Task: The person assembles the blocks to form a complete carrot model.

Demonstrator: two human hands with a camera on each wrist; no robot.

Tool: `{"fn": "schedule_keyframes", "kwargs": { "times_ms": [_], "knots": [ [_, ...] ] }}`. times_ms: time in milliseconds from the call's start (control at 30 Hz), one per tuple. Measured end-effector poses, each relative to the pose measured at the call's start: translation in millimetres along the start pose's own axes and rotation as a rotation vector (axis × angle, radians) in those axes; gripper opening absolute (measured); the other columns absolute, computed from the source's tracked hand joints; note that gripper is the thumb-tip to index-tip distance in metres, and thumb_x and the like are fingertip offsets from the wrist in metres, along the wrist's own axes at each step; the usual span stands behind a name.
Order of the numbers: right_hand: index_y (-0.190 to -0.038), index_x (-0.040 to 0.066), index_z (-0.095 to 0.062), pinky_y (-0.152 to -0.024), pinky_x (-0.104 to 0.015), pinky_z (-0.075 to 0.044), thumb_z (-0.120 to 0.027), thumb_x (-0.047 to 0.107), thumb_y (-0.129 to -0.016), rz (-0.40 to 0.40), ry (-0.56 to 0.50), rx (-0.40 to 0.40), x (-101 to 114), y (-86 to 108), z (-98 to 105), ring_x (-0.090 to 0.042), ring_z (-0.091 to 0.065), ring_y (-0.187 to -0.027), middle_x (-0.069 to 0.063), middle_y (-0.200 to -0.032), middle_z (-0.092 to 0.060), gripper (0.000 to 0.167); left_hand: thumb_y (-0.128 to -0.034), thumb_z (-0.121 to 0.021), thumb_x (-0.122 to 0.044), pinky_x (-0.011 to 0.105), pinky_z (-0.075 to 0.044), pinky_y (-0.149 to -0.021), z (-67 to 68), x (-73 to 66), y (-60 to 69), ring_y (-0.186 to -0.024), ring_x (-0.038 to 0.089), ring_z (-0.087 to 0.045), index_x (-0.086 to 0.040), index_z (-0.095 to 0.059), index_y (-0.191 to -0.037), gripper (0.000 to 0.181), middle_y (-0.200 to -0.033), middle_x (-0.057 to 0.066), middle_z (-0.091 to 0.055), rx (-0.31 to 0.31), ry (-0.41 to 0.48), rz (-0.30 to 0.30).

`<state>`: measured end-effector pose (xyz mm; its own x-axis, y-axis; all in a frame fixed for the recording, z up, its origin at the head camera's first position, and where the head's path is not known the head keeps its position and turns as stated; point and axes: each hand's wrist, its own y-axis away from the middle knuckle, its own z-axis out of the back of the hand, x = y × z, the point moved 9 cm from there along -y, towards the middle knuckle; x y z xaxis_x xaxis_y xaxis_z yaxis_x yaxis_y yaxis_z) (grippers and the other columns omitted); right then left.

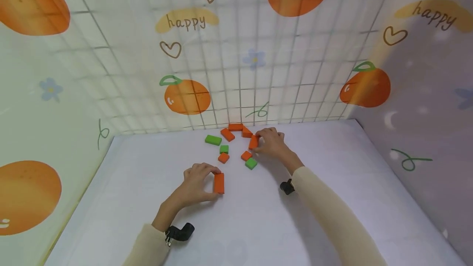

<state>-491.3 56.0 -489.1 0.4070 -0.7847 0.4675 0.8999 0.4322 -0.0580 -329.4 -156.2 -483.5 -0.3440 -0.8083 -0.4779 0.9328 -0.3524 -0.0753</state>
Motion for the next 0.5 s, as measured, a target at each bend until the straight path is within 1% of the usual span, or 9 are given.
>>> {"fn": "schedule_keyframes", "kwargs": {
  "times_ms": [100, 200, 367, 467, 500],
  "knots": [
    [-0.131, 0.010, -0.063, -0.099, -0.058, -0.023, -0.080, 0.037, -0.084, 0.036, -0.009, -0.029, 3, 12.1, 9, -0.033, -0.034, -0.133, -0.008, -0.134, -0.059, 0.056, -0.0746, -0.084, -0.035, 0.057, -0.026, -0.099, -4.9, 3.4, 5.1, -0.122, 0.027, -0.042, -0.022, -0.062, -0.125, 0.056, -0.128, -0.001, -0.056, -0.004, 0.026, 0.013],
    [-0.129, 0.012, -0.063, -0.098, -0.057, -0.023, -0.080, 0.035, -0.084, 0.079, -0.019, -0.055, 12, 27.9, 16, -0.031, -0.036, -0.131, -0.006, -0.131, -0.061, 0.054, -0.0748, -0.084, -0.033, 0.058, -0.026, -0.099, -8.2, 7.2, 8.1, -0.121, 0.028, -0.042, -0.021, -0.063, -0.124, 0.055, -0.128, -0.001, -0.056, -0.014, 0.043, 0.021],
    [-0.127, 0.017, -0.064, -0.096, -0.054, -0.025, -0.081, 0.035, -0.082, 0.165, -0.049, -0.066, 40, 58.8, 17, -0.028, -0.039, -0.129, -0.001, -0.128, -0.061, 0.051, -0.0763, -0.082, -0.036, 0.055, -0.024, -0.100, -16.1, 19.5, 14.3, -0.123, 0.025, -0.041, -0.023, -0.062, -0.127, 0.056, -0.128, -0.004, -0.054, -0.023, 0.063, 0.046],
    [-0.127, 0.018, -0.065, -0.096, -0.054, -0.025, -0.082, 0.036, -0.081, 0.210, -0.048, -0.055, 58, 76.7, 13, -0.027, -0.039, -0.129, 0.000, -0.128, -0.061, 0.052, -0.0786, -0.081, -0.041, 0.054, -0.022, -0.101, -20.3, 26.0, 20.2, -0.127, 0.023, -0.038, -0.025, -0.058, -0.135, 0.062, -0.136, -0.007, -0.050, -0.044, 0.095, 0.034],
    [-0.127, 0.019, -0.065, -0.096, -0.053, -0.025, -0.082, 0.037, -0.081, 0.222, -0.041, -0.049, 63, 81.8, 11, -0.026, -0.039, -0.129, 0.001, -0.128, -0.061, 0.052, -0.0802, -0.080, -0.041, 0.053, -0.022, -0.101, -21.0, 27.7, 22.6, -0.129, 0.022, -0.037, -0.027, -0.057, -0.137, 0.063, -0.139, -0.009, -0.048, -0.056, 0.121, 0.026]
  ]
}}
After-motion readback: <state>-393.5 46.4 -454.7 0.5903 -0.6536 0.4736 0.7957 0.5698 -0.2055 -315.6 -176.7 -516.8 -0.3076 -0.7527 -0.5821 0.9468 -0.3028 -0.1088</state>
